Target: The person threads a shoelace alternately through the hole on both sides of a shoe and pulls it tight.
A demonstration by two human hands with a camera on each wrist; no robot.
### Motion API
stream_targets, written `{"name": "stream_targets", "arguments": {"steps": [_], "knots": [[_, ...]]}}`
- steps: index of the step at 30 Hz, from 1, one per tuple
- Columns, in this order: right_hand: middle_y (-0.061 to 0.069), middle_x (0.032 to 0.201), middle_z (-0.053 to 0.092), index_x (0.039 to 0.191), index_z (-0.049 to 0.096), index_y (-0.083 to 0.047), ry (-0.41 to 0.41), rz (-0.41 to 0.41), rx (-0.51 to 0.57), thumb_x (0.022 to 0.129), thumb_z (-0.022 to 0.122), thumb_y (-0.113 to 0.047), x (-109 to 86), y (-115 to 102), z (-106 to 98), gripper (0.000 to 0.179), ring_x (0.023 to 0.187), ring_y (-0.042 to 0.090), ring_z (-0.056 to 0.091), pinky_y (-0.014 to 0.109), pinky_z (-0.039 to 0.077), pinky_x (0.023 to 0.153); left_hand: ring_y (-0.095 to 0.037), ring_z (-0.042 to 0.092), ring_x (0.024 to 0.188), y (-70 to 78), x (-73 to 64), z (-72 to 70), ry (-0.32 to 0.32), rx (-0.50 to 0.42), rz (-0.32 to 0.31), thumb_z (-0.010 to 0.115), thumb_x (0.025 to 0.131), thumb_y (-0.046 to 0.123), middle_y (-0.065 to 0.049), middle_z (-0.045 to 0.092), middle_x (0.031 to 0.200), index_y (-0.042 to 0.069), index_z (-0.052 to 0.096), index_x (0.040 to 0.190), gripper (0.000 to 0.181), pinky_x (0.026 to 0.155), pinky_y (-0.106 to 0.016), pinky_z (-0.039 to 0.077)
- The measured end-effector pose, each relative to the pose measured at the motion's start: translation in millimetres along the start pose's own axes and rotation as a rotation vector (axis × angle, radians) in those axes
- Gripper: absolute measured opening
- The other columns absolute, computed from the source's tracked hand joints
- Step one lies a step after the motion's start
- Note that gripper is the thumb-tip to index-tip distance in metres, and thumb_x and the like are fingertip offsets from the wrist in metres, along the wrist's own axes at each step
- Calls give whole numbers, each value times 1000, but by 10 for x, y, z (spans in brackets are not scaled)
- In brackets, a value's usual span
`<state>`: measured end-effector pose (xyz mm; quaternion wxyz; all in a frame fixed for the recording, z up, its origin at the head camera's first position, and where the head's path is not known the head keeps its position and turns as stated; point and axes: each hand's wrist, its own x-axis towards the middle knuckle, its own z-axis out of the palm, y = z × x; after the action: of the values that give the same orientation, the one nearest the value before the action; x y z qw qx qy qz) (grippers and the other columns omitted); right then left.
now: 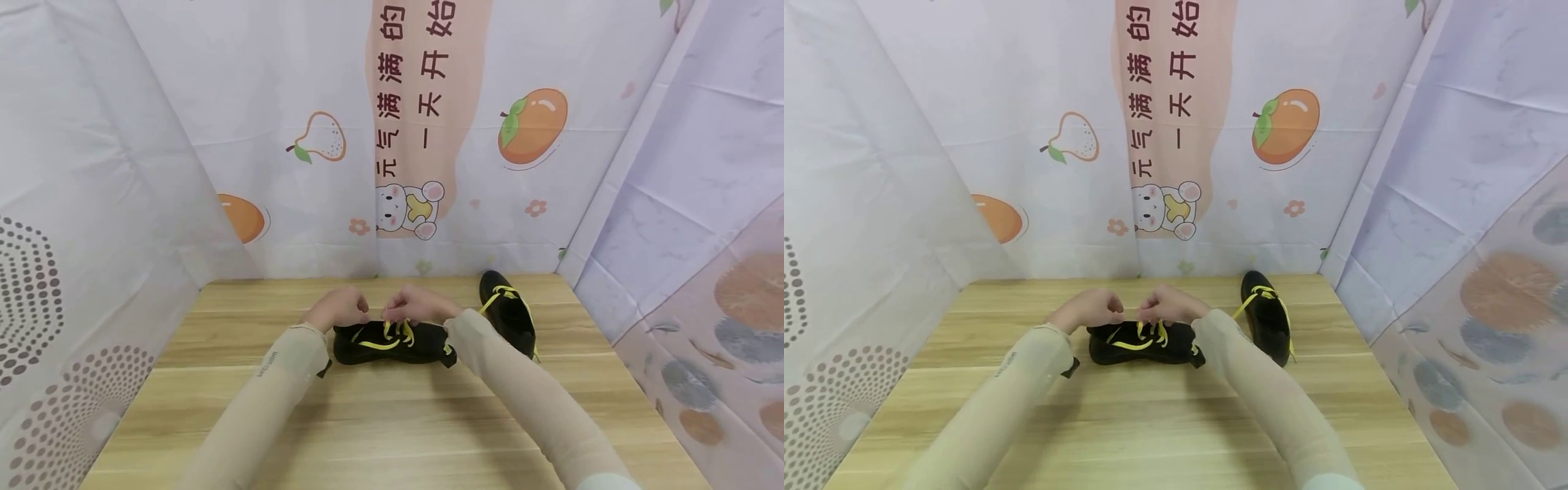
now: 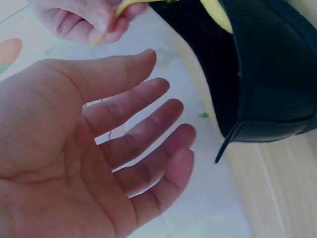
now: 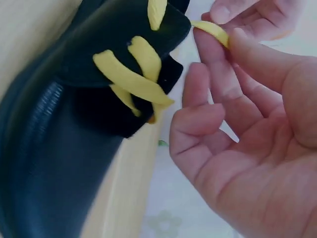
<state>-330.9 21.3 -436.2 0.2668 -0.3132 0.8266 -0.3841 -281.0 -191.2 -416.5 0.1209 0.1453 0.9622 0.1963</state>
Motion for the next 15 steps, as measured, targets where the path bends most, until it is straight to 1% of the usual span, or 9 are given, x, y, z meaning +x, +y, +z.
{"name": "stream_targets", "arguments": {"steps": [3,6,10,12,15], "knots": [[4,81,64,100,73,4,23,16,33,100,67,-21,-48,94,14,26,67,14,50,27,41,58,-30,65,110,19,51,64,19,19,31,72,94,15,-10,72,114,1,74,114,25,95,-45,51],[5,73,60,89,72,2,38,6,21,98,69,-21,-97,156,33,25,59,14,45,25,38,53,-29,66,107,45,120,155,46,40,93,74,92,14,-8,73,109,2,76,110,22,94,-44,52],[4,68,59,80,73,-1,55,0,-4,97,71,-23,-167,173,64,28,59,16,48,24,40,53,-27,67,105,90,210,280,83,87,184,76,92,17,-7,74,108,5,78,108,20,93,-42,52],[5,68,61,80,74,-2,65,0,-13,97,72,-23,-195,174,79,28,57,14,47,24,41,53,-25,68,104,103,248,340,107,128,231,76,92,18,-5,75,107,7,79,106,18,92,-41,53],[9,68,63,80,76,-2,75,-8,-33,96,72,-22,-230,174,101,26,53,11,47,24,42,52,-22,69,98,113,293,405,140,157,275,76,92,17,-1,76,101,11,81,99,9,88,-40,54]]}}
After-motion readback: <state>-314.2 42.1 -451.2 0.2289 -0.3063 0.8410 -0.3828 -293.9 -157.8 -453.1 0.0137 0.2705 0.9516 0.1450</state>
